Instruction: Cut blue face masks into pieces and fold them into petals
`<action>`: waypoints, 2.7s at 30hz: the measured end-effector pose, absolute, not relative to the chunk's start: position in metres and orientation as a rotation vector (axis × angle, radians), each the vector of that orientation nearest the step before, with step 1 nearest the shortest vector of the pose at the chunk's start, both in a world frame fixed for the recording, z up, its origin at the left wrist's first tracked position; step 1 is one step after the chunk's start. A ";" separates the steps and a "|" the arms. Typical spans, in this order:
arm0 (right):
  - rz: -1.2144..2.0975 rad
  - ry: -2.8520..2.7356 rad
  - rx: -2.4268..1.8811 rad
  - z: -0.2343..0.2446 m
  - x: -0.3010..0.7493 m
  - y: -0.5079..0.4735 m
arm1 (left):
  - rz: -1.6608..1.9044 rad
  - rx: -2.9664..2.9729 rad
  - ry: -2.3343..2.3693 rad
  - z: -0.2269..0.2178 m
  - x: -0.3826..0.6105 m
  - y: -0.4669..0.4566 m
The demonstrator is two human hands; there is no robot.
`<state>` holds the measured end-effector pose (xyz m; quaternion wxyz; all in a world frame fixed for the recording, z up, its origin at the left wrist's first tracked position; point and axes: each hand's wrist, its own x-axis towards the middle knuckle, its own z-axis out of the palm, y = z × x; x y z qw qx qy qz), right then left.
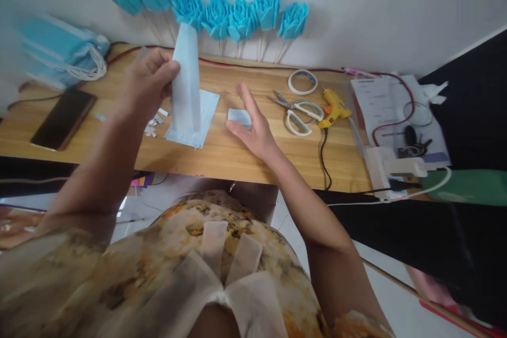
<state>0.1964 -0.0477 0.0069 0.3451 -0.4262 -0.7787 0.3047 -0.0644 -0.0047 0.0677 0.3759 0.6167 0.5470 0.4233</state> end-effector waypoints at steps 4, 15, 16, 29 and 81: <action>1.102 -1.832 -1.026 0.024 0.167 -0.032 | 1.027 1.701 1.304 0.082 -0.039 -0.014; 1.105 -1.173 -1.143 -0.007 0.234 -0.047 | 0.199 2.403 1.528 0.016 -0.073 -0.067; 1.115 -1.178 -1.144 -0.009 0.238 -0.050 | 0.188 2.436 1.548 0.010 -0.070 -0.072; 1.203 -1.171 -1.178 -0.011 0.238 -0.067 | 0.567 2.315 1.634 0.007 -0.085 -0.049; 0.555 -1.415 -1.283 -0.004 0.176 0.018 | 1.371 1.246 1.251 -0.004 0.008 0.032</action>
